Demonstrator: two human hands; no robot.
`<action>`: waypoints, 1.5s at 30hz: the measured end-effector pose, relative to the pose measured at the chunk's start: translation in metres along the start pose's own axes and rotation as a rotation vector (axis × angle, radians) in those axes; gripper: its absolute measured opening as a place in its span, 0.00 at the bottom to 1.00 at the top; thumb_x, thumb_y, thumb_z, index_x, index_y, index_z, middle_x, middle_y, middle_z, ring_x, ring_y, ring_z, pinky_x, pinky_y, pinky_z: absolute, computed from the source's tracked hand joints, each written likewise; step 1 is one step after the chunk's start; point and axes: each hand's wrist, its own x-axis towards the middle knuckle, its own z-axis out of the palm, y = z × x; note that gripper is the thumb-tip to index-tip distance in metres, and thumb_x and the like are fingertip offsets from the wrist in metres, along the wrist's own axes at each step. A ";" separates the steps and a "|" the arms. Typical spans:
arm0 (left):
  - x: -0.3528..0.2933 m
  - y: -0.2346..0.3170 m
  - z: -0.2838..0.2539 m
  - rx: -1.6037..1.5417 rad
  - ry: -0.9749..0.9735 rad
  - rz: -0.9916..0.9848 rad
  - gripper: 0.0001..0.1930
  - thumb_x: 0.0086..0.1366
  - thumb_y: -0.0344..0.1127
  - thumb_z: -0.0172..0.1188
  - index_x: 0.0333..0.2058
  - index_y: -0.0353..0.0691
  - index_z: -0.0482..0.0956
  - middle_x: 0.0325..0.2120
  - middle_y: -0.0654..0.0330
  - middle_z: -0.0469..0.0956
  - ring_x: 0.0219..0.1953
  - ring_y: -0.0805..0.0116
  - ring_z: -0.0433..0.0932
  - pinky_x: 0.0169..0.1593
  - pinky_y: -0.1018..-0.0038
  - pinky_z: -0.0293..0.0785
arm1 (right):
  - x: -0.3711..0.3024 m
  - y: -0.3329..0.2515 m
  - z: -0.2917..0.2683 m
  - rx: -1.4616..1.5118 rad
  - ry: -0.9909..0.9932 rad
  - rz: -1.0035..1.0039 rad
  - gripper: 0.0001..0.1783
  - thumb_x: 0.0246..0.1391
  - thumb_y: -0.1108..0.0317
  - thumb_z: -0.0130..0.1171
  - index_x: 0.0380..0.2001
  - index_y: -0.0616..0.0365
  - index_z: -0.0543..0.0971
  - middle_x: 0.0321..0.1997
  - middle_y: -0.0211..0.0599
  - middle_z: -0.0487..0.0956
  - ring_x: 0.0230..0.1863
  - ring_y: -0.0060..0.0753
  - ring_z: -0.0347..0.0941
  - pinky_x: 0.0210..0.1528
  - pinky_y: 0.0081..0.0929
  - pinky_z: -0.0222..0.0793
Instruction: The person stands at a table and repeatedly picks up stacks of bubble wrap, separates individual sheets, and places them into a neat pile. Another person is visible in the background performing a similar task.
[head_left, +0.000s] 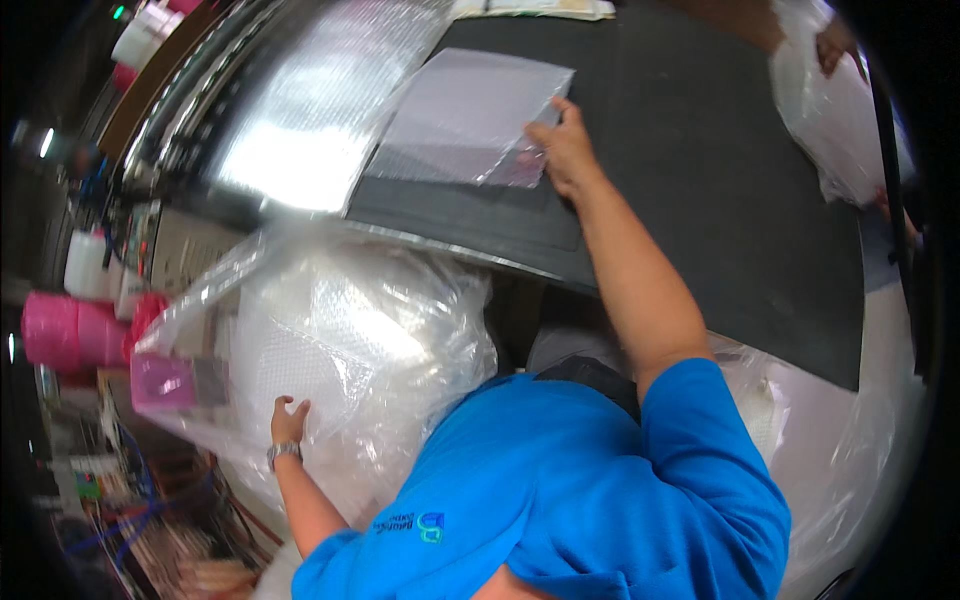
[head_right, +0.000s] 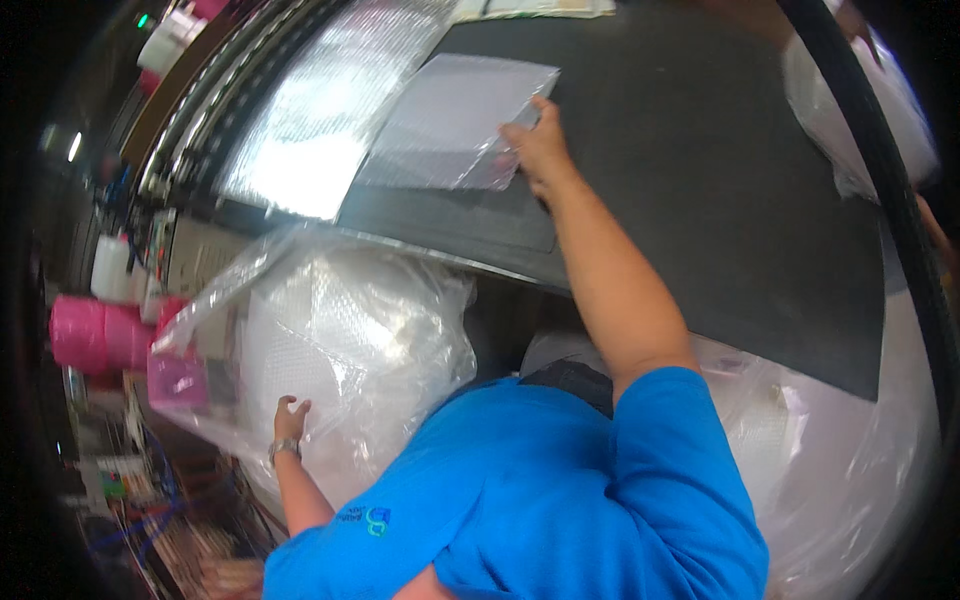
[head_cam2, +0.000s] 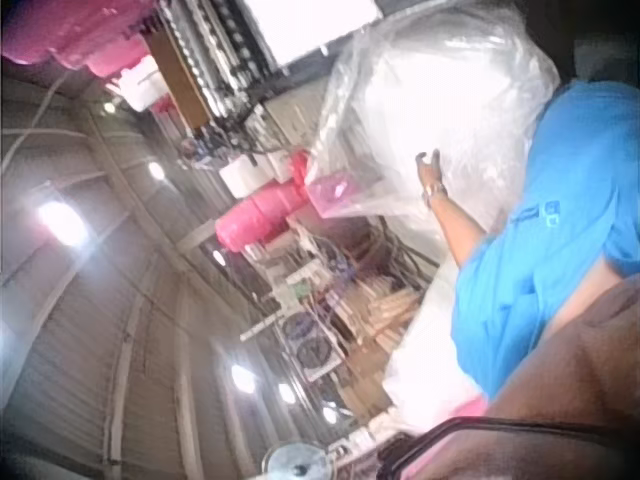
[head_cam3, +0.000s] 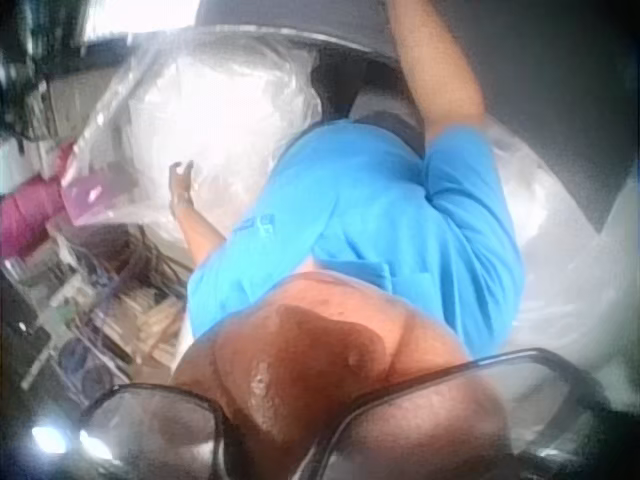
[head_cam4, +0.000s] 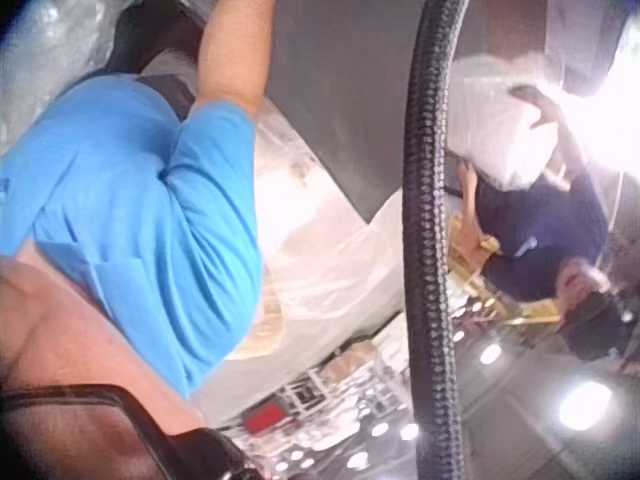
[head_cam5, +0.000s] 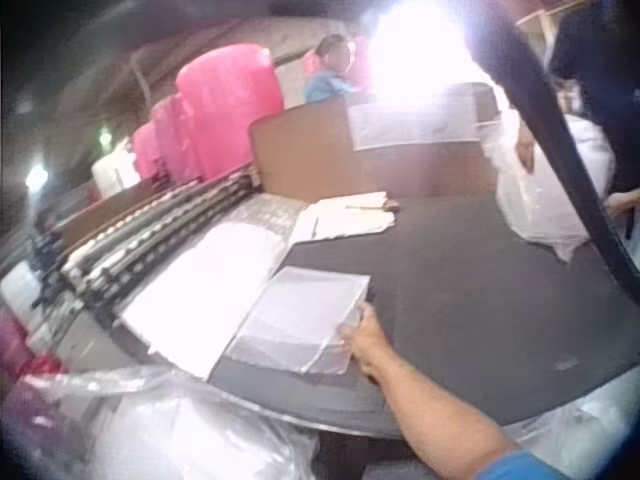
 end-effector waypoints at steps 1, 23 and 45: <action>-0.003 -0.005 0.009 0.019 -0.071 -0.109 0.27 0.49 0.48 0.63 0.44 0.39 0.66 0.36 0.42 0.73 0.41 0.52 0.72 0.45 0.65 0.66 | 0.002 0.000 -0.004 -0.025 0.007 -0.015 0.37 0.45 0.76 0.56 0.57 0.56 0.50 0.46 0.47 0.66 0.38 0.37 0.70 0.28 0.31 0.75; 0.065 0.211 0.034 -0.416 0.583 0.512 0.19 0.53 0.37 0.56 0.43 0.35 0.69 0.42 0.50 0.70 0.49 0.50 0.64 0.53 0.59 0.56 | 0.012 0.005 -0.018 0.309 -0.074 0.110 0.24 0.58 0.53 0.42 0.50 0.59 0.61 0.46 0.44 0.69 0.42 0.43 0.71 0.35 0.40 0.72; 0.049 0.410 0.034 -0.208 0.353 1.151 0.43 0.44 0.44 0.64 0.58 0.43 0.53 0.58 0.41 0.49 0.60 0.44 0.48 0.59 0.52 0.44 | 0.010 -0.006 -0.017 0.449 -0.066 0.220 0.35 0.55 0.39 0.36 0.49 0.60 0.64 0.44 0.45 0.71 0.42 0.39 0.72 0.41 0.41 0.70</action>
